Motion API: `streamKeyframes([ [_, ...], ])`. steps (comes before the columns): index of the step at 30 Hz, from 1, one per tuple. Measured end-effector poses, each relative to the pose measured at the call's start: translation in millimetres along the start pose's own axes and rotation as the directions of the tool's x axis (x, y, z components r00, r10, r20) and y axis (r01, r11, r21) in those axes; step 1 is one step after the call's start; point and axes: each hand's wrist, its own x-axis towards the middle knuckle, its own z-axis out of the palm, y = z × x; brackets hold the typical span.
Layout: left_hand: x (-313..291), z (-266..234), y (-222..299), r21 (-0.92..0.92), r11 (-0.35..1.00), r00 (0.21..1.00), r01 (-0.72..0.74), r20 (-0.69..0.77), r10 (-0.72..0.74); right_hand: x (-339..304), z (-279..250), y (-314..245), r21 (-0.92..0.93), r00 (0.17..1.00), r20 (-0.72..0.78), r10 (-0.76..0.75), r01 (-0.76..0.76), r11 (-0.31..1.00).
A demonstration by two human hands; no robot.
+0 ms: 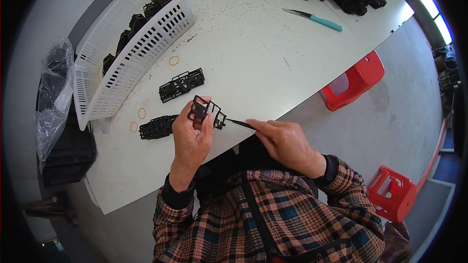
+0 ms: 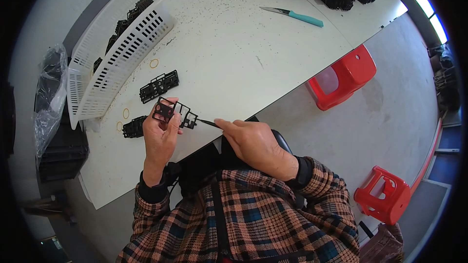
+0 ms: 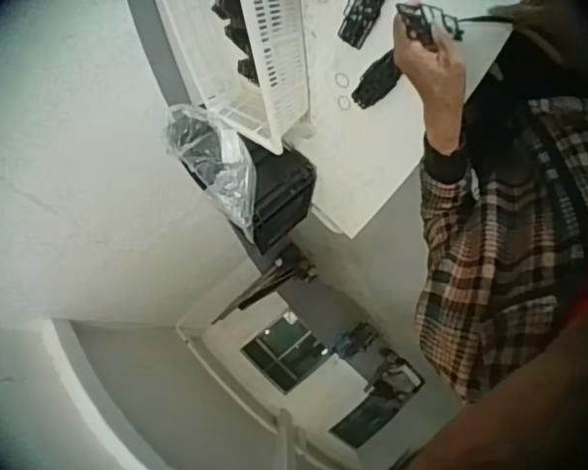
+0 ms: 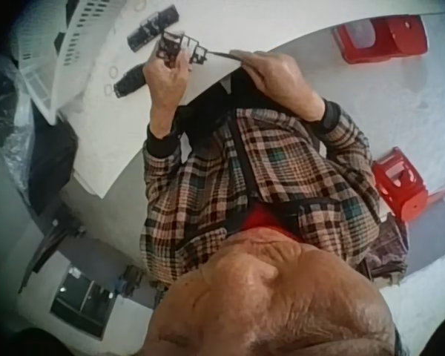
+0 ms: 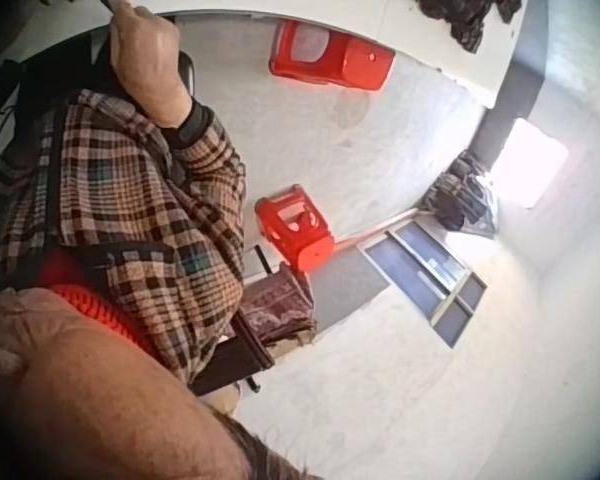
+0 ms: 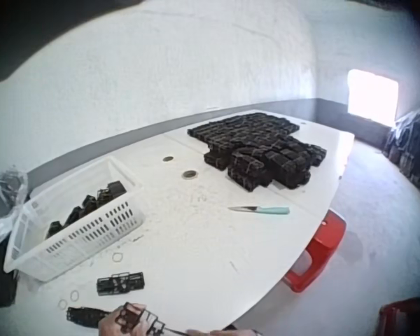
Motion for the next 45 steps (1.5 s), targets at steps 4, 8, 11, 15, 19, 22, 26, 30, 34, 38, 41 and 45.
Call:
streamKeyframes([
  [4,-2.5,4.3,2.7,0.029,0.999,0.999,-0.043,-0.020,0.043,5.2,0.3,-3.7,-0.245,0.990,0.142,-0.011,0.046,0.968],
  [8,-5.7,6.3,3.6,0.058,0.997,0.998,-0.049,-0.031,0.051,8.5,7.1,-2.7,-0.371,0.985,0.097,-0.140,0.166,0.914],
  [11,-5.8,5.8,2.0,0.070,0.996,0.998,-0.057,-0.027,0.059,7.7,11.1,-3.1,-0.407,0.985,0.101,-0.140,0.169,0.898],
  [15,-5.0,3.8,-2.0,0.062,0.995,0.997,-0.081,-0.010,0.081,6.4,15.3,-5.4,-0.440,0.987,0.105,-0.119,0.154,0.885],
  [19,-3.7,-0.4,-4.7,0.034,0.998,0.998,-0.058,0.012,0.058,6.1,18.6,-4.6,-0.436,0.990,0.116,-0.082,0.125,0.891],
  [22,-4.0,-3.8,-5.3,0.005,1.000,0.999,-0.009,0.030,0.009,6.1,18.9,-2.7,-0.416,0.990,0.122,-0.069,0.114,0.902],
  [26,-1.4,-5.1,-7.2,-0.054,0.998,0.999,0.041,0.022,-0.040,9.0,16.7,-0.8,-0.364,0.991,0.130,-0.035,0.081,0.928],
  [30,3.8,-5.7,-9.6,-0.211,0.975,0.997,0.071,-0.024,-0.078,15.7,7.9,-3.3,-0.278,0.984,0.173,0.048,0.002,0.960],
  [34,7.8,-11.6,-9.4,-0.317,0.938,0.990,0.141,0.022,-0.142,17.3,-1.5,-2.5,-0.136,0.979,0.189,0.074,-0.048,0.990],
  [38,8.9,-12.8,-3.6,-0.427,0.878,0.973,0.217,0.026,-0.227,12.4,-12.0,1.5,0.039,0.989,0.141,0.042,-0.048,0.998],
  [41,10.8,-11.5,-2.2,-0.465,0.853,0.968,0.239,0.048,-0.245,9.8,-17.2,0.6,0.116,0.991,0.125,0.045,-0.060,0.991],
  [45,11.0,-9.9,0.6,-0.475,0.846,0.968,0.241,0.052,-0.247,7.7,-19.8,2.0,0.101,0.991,0.127,0.039,-0.052,0.994],
])
